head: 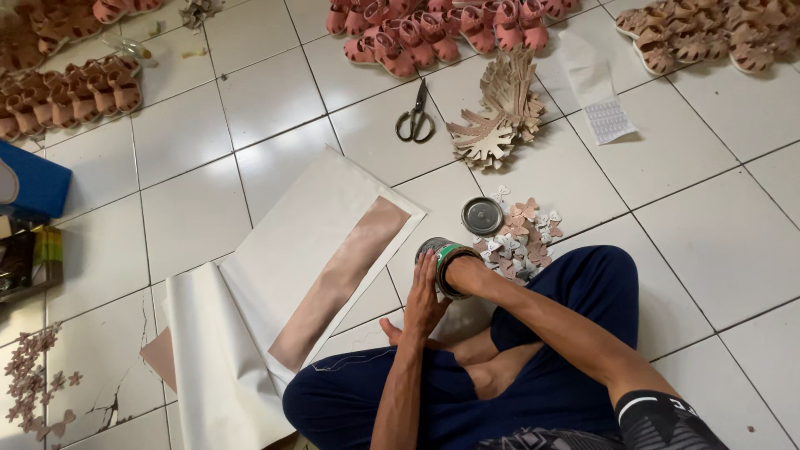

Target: The person sits on the floor and assembles shoe components. They cut a strip of white fabric with scissors, then apply glue from a can to a pink fabric piece and press it onto the white fabric. The person also handles small decorative cutouts and shoe parts.

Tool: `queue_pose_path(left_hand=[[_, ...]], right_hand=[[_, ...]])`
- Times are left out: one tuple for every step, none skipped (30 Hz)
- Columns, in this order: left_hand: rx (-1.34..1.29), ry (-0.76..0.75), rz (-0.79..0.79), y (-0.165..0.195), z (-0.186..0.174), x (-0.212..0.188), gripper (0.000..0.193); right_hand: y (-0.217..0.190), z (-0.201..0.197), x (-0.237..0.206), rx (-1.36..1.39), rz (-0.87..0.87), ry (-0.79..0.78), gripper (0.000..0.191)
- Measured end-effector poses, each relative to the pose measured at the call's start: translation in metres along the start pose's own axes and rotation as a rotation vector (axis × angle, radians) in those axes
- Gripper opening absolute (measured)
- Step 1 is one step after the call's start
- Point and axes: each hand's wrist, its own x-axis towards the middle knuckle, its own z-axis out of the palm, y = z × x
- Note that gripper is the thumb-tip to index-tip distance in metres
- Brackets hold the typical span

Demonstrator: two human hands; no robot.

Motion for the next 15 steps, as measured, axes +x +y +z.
queue_pose_path(left_hand=[[0.016, 0.004, 0.010, 0.000, 0.000, 0.000, 0.112], [0.032, 0.005, 0.018, 0.000, 0.000, 0.000, 0.112], [0.047, 0.004, 0.026, 0.000, -0.001, -0.001, 0.112], [0.004, 0.025, 0.004, 0.000, -0.001, -0.001, 0.113], [-0.039, 0.050, -0.018, 0.000, -0.002, -0.001, 0.114], [-0.085, 0.077, -0.047, 0.000, -0.002, -0.001, 0.115], [-0.105, 0.091, -0.096, 0.000, -0.003, -0.002, 0.116], [-0.126, 0.103, -0.143, 0.000, -0.003, -0.001, 0.117], [-0.148, 0.110, -0.196, 0.000, -0.004, -0.001, 0.118], [-0.161, 0.114, -0.221, 0.001, -0.004, -0.001, 0.118], [-0.173, 0.118, -0.246, 0.002, -0.005, 0.000, 0.117], [-0.182, 0.124, -0.267, 0.003, -0.005, 0.000, 0.117], [-0.153, 0.142, -0.223, 0.004, -0.007, 0.001, 0.117], [-0.126, 0.160, -0.177, 0.005, -0.008, 0.002, 0.118], [-0.102, 0.176, -0.135, 0.007, -0.009, 0.002, 0.118]], right_hand=[[0.000, -0.001, -0.002, -0.013, -0.038, 0.007, 0.016], [-0.001, -0.003, -0.004, -0.023, -0.075, 0.012, 0.016], [-0.005, -0.008, -0.009, 0.060, 0.028, -0.036, 0.018], [-0.008, -0.016, -0.017, 0.141, 0.131, -0.082, 0.020], [-0.011, -0.024, -0.025, 0.218, 0.230, -0.129, 0.022], [-0.016, -0.031, -0.038, 0.294, 0.167, 0.072, 0.031], [-0.021, -0.038, -0.054, 0.370, 0.103, 0.272, 0.047], [-0.022, -0.046, -0.067, 0.361, 0.123, 0.336, 0.048], [-0.024, -0.051, -0.082, 0.357, 0.145, 0.395, 0.050], [-0.026, -0.055, -0.094, 0.356, 0.169, 0.452, 0.052], [-0.030, -0.056, -0.104, 0.345, 0.203, 0.389, 0.051], [-0.032, -0.056, -0.113, 0.332, 0.234, 0.330, 0.050], [-0.032, -0.055, -0.116, 0.311, 0.266, 0.282, 0.048], [-0.034, -0.053, -0.119, 0.311, 0.255, 0.325, 0.046], [-0.037, -0.049, -0.122, 0.312, 0.246, 0.361, 0.044]])
